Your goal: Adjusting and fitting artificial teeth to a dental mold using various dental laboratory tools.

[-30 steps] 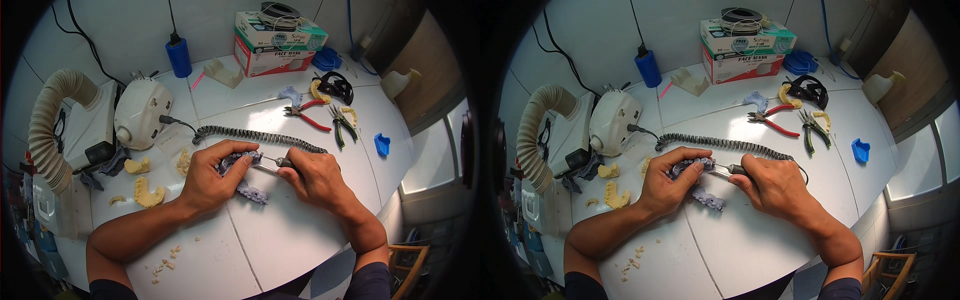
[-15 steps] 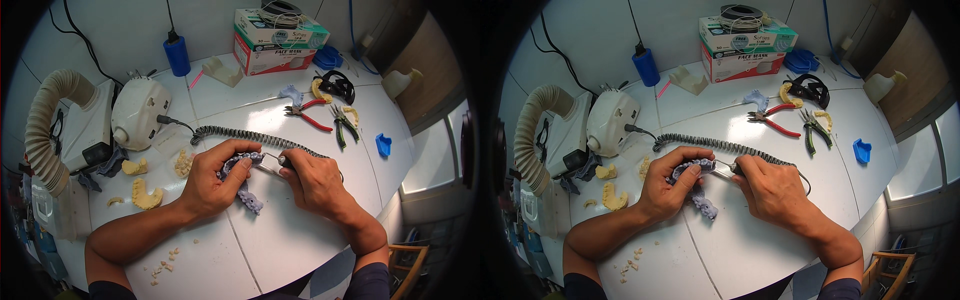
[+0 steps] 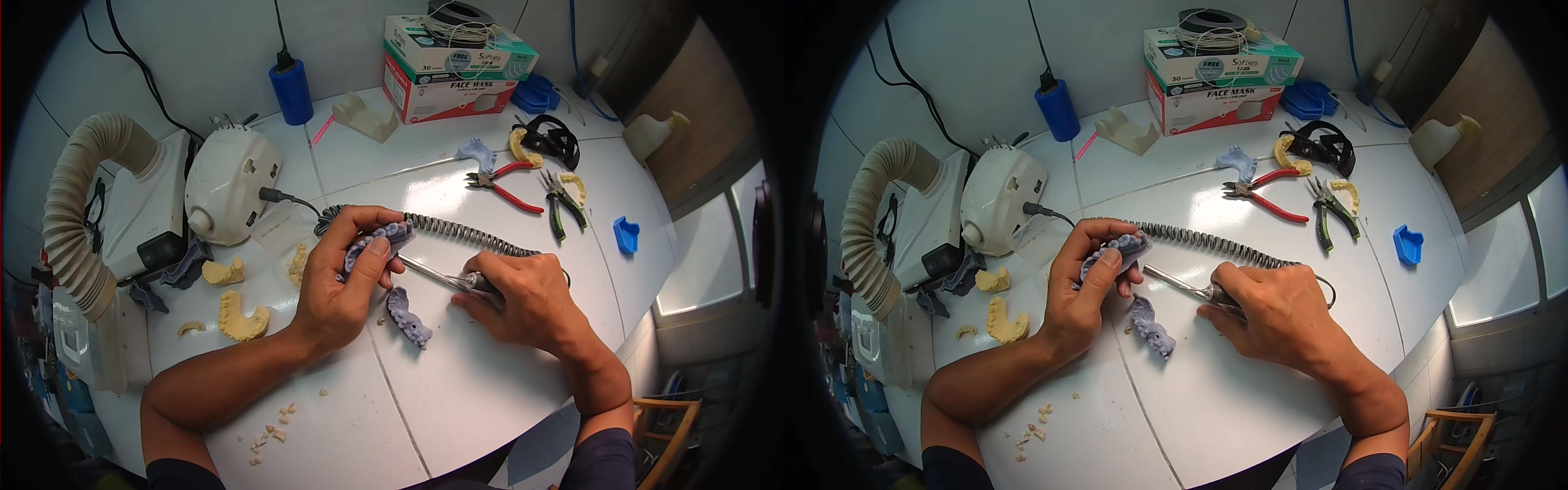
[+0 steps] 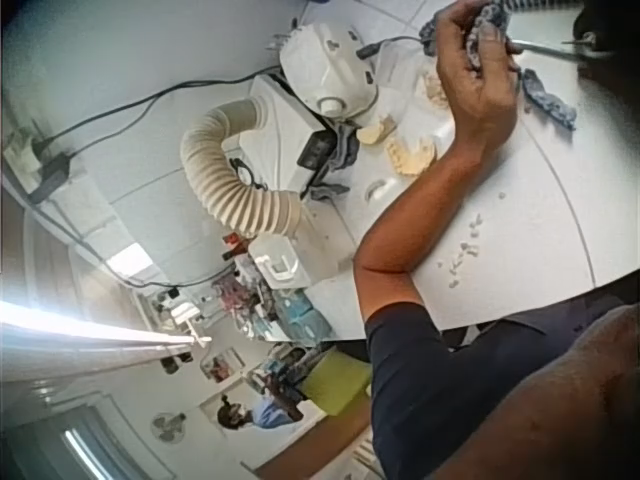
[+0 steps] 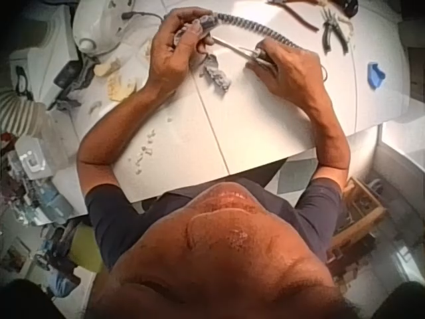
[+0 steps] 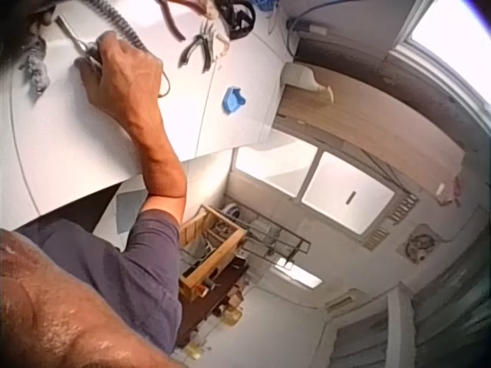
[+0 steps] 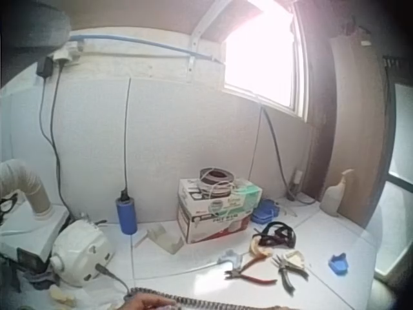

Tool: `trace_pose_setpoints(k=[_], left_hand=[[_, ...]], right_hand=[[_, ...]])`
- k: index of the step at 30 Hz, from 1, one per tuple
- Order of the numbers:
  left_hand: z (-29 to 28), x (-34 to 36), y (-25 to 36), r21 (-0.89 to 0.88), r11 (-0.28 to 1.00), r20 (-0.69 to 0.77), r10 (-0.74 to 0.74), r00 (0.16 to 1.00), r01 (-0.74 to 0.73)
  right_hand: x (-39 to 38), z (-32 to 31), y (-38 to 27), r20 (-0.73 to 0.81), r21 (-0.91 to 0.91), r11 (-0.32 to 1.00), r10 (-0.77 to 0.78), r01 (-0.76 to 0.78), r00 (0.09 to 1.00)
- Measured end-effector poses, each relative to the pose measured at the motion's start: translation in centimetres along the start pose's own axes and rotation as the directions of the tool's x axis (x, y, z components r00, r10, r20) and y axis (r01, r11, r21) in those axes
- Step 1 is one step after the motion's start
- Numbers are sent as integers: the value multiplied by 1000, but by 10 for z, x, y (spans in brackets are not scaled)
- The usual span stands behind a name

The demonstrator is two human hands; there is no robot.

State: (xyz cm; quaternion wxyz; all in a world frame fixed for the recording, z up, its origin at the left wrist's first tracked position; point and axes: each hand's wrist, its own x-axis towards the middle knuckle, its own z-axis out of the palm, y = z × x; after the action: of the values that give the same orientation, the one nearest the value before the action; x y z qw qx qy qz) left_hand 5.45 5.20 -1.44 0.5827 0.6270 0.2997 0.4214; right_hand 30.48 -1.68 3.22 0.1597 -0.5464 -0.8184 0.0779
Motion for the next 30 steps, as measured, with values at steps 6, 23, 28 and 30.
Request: trace_pose_setpoints(k=[6, 23, 28, 30], left_hand=[[-6, 1, -6, -154, 987, 3, 44, 999, -43], [5, 0, -2, -78, 996, 19, 48, 999, -47], [0, 2, -3, -35, 999, 34, 15, 999, -14], [-2, 2, -4, -38, 999, 50, -5, 999, 7]], right_hand=[[-1, 12, 16, -47, -82, 996, -30, 26, 998], [4, -1, 16, -327, -32, 996, 65, -80, 943], [5, -4, 43, -248, -177, 962, 160, -207, 955], [5, 0, 50, -232, -221, 952, 158, -211, 960]])
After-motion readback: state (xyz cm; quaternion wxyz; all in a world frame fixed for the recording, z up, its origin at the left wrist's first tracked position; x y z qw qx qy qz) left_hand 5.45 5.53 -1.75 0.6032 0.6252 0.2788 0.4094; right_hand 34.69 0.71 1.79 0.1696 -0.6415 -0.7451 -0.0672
